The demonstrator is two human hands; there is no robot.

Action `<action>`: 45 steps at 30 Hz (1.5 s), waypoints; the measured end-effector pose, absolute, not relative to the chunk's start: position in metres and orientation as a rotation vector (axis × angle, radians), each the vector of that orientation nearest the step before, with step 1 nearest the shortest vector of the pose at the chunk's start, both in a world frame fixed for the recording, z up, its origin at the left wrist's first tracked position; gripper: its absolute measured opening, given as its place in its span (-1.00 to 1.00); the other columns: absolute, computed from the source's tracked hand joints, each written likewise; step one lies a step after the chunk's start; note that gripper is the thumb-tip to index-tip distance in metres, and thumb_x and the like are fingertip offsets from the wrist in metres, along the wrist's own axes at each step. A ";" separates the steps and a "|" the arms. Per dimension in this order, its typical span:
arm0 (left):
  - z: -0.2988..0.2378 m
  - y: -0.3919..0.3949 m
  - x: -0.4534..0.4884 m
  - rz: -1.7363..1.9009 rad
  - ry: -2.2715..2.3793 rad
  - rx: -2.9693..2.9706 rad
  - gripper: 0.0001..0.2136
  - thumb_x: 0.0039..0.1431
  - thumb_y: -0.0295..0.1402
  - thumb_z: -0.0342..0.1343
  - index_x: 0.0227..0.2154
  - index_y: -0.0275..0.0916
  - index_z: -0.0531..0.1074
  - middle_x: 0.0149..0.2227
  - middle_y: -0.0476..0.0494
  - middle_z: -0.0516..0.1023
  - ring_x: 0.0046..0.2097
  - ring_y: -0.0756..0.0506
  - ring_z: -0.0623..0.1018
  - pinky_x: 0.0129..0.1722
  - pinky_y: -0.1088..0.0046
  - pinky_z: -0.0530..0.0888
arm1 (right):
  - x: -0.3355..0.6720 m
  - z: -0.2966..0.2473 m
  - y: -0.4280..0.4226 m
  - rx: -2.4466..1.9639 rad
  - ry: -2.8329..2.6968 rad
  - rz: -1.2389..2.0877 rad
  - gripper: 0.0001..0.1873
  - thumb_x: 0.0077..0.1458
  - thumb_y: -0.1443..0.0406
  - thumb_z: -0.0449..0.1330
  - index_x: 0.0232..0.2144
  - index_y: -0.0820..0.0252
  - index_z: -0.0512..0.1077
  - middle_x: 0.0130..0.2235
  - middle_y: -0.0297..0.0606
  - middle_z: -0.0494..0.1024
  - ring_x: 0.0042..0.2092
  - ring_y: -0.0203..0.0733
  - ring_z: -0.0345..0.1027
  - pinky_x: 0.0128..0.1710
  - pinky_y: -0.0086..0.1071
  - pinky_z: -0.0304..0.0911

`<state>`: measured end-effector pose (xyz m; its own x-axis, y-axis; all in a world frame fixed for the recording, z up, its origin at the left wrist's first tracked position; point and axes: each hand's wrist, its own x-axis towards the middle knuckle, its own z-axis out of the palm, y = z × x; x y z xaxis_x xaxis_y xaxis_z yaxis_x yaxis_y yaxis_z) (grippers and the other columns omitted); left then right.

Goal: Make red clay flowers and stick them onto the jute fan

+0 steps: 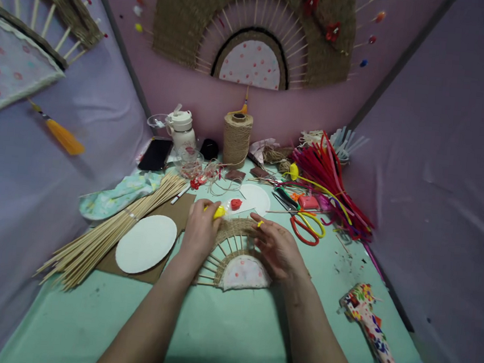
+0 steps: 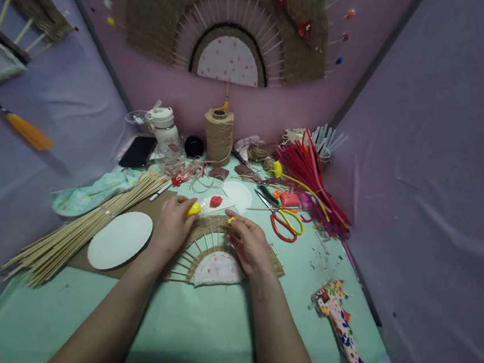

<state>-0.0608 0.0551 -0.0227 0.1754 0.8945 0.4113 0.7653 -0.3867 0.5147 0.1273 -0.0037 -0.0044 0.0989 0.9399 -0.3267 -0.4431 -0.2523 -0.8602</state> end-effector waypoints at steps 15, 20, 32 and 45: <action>0.003 0.014 -0.014 0.901 0.873 0.843 -0.63 0.00 -0.09 0.28 -0.29 -0.33 0.56 -0.38 -0.10 0.52 -0.43 0.07 0.40 -0.45 0.57 0.35 | 0.114 -0.006 -0.015 -1.292 -1.403 0.443 -0.79 0.20 0.29 0.13 -0.22 0.05 0.57 -0.05 -0.16 0.52 0.02 -0.09 0.37 0.07 -0.13 0.28; -0.008 0.018 -0.017 0.919 0.648 0.482 -0.73 -0.06 -0.28 0.37 -0.36 -0.35 0.52 -0.44 -0.02 0.43 -0.44 0.11 0.39 -0.47 0.64 0.34 | 0.108 -0.007 -0.017 -1.250 -1.648 0.398 -0.61 0.23 0.37 0.02 0.02 -0.02 0.47 0.08 -0.17 0.46 0.10 -0.08 0.31 0.12 -0.07 0.25; -0.014 0.019 -0.019 0.944 0.620 0.459 -0.73 -0.07 -0.31 0.38 -0.32 -0.36 0.54 -0.41 -0.06 0.49 -0.44 0.10 0.39 -0.40 0.59 0.38 | 0.108 -0.015 -0.013 -1.275 -1.636 0.340 -0.64 0.24 0.32 0.09 0.06 0.06 0.44 0.05 -0.12 0.48 0.09 -0.10 0.35 0.10 -0.14 0.29; -0.013 0.021 -0.024 1.018 0.622 0.316 -0.85 -0.03 -0.44 0.33 -0.38 -0.38 0.54 -0.39 -0.10 0.54 -0.41 0.10 0.46 -0.39 0.66 0.41 | 0.102 -0.008 -0.017 -1.059 -1.054 1.220 -0.59 0.09 0.23 0.22 0.03 -0.07 0.47 0.12 -0.23 0.47 0.15 -0.06 0.32 0.15 -0.10 0.24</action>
<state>-0.0241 0.0209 -0.0131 0.3748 0.8647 -0.3343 -0.6922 0.5009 0.5195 0.1015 -0.0165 -0.0079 0.0565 0.9975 0.0425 -0.1872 0.0524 -0.9809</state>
